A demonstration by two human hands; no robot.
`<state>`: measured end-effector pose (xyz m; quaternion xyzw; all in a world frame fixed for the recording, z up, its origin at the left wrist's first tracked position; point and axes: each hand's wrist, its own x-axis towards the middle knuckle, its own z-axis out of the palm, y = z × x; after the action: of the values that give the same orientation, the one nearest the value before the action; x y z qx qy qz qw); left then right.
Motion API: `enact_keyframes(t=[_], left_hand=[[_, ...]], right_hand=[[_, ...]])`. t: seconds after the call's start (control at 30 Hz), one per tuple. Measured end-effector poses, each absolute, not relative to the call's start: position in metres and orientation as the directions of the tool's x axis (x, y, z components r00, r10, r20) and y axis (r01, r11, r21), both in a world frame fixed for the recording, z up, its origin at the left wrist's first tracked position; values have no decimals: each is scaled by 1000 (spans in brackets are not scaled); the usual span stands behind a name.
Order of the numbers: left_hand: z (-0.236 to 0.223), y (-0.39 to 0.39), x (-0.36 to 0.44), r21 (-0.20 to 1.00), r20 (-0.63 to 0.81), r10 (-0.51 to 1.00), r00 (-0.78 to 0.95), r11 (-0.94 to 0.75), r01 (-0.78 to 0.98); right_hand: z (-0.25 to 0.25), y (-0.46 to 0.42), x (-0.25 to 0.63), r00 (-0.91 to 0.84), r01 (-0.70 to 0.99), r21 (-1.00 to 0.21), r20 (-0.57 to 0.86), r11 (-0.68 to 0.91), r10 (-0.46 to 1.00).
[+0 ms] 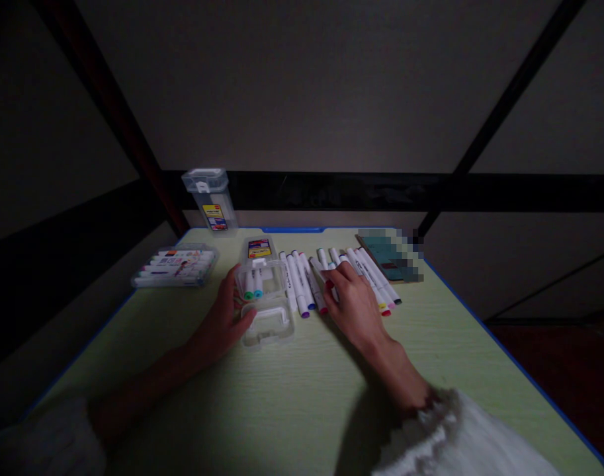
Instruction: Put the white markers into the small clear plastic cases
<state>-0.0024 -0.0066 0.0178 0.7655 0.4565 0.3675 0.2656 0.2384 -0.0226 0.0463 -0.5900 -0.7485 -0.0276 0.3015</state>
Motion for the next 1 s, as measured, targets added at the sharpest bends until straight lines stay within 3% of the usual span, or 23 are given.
enact_keyframes(t=[0.43, 1.0], left_hand=[[20, -7, -2, 751, 314, 898, 309, -434, 498], [20, -7, -2, 766, 285, 910, 300, -405, 499]], right_hand=[[44, -23, 240, -134, 856, -346, 571, 385, 810], [47, -26, 238, -145, 853, -264, 709, 450, 690]])
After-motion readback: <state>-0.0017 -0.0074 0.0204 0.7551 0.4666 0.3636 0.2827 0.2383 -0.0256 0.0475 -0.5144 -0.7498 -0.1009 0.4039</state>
